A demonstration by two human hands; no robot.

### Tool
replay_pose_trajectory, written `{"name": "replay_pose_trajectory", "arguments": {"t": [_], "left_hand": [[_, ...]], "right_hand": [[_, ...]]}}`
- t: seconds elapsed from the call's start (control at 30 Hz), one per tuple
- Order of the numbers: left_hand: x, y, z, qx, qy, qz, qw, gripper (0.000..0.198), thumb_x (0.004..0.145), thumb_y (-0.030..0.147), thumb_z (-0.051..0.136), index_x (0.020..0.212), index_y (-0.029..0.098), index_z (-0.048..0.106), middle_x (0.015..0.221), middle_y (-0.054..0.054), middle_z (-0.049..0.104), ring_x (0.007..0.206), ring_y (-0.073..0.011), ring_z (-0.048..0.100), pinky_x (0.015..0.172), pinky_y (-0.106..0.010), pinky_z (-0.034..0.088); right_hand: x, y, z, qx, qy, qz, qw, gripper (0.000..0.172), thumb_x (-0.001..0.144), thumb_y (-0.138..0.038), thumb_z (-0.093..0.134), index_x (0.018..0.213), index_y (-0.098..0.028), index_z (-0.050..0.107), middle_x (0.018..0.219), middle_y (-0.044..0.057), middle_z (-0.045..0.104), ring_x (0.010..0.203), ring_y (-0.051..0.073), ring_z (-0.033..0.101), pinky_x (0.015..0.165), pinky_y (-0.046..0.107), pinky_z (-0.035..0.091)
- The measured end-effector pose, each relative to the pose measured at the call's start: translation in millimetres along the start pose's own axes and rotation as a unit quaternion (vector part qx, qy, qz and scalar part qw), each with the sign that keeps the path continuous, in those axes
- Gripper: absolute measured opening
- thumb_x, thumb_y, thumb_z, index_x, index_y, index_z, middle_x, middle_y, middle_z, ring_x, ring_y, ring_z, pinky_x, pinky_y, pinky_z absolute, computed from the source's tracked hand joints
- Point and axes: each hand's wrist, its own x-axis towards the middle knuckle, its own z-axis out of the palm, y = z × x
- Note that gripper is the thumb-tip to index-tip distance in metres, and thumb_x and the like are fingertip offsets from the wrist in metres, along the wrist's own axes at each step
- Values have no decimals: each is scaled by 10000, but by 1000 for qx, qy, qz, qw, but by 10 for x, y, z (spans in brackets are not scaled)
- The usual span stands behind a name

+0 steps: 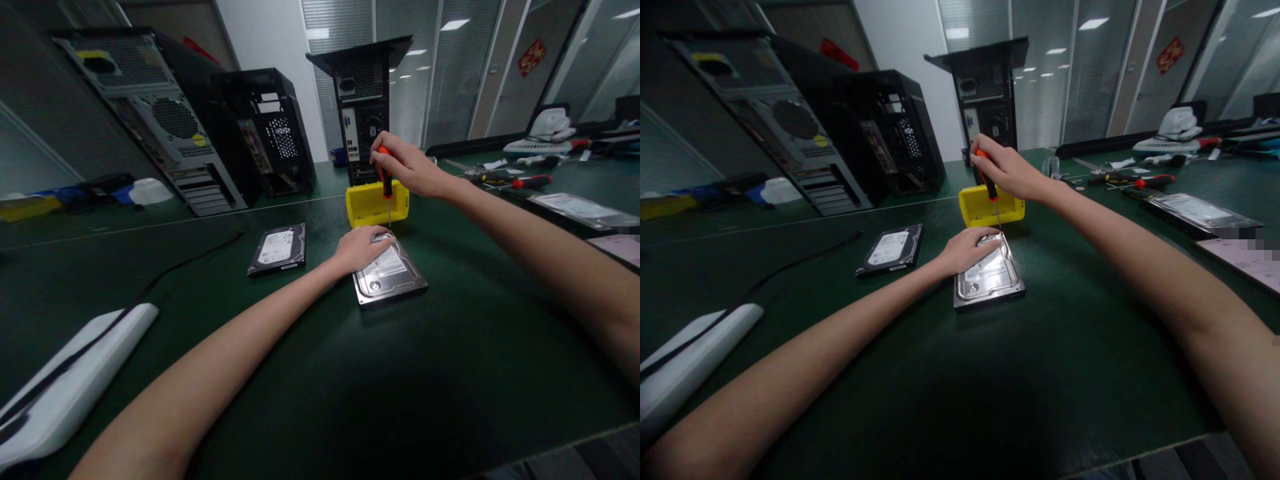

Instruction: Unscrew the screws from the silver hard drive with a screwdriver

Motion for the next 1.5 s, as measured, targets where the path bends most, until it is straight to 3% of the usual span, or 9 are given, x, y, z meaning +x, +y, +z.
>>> {"name": "replay_pose_trajectory", "arguments": {"t": [0.6, 1.07, 1.27, 1.5], "left_hand": [[3, 9, -8, 2, 0, 4, 1000, 547, 908, 536, 325, 1250, 188, 574, 1260, -87, 604, 1112, -252, 562, 891, -369, 458], [11, 11, -6, 2, -2, 5, 1000, 543, 907, 532, 333, 1248, 186, 576, 1268, -77, 602, 1132, -248, 552, 912, -356, 448], [10, 1, 1, -1, 0, 6, 1000, 555, 907, 537, 333, 1253, 176, 573, 1262, -89, 603, 1122, -253, 557, 906, -362, 450], [9, -1, 7, 4, 2, 8, 1000, 542, 910, 532, 330, 1248, 189, 577, 1267, -74, 603, 1125, -248, 556, 914, -363, 447]], "right_hand": [[10, -44, -50, -21, -16, 15, 1000, 432, 875, -630, 372, 906, -222, 509, 775, 29, 521, 812, 196, 519, 806, 361, 449], [12, -13, -125, -12, -16, 43, 999, 296, 865, -491, 526, 858, -195, 511, 743, 27, 528, 784, 194, 549, 755, 372, 477], [-1, 4, -114, -59, -9, 1, 998, 285, 858, -479, 541, 903, -199, 515, 807, 36, 564, 812, 198, 544, 786, 364, 457], [-7, 81, -110, -120, 15, 6, 993, 371, 830, -571, 529, 858, -201, 531, 761, 48, 570, 841, 231, 556, 802, 385, 439]]}}
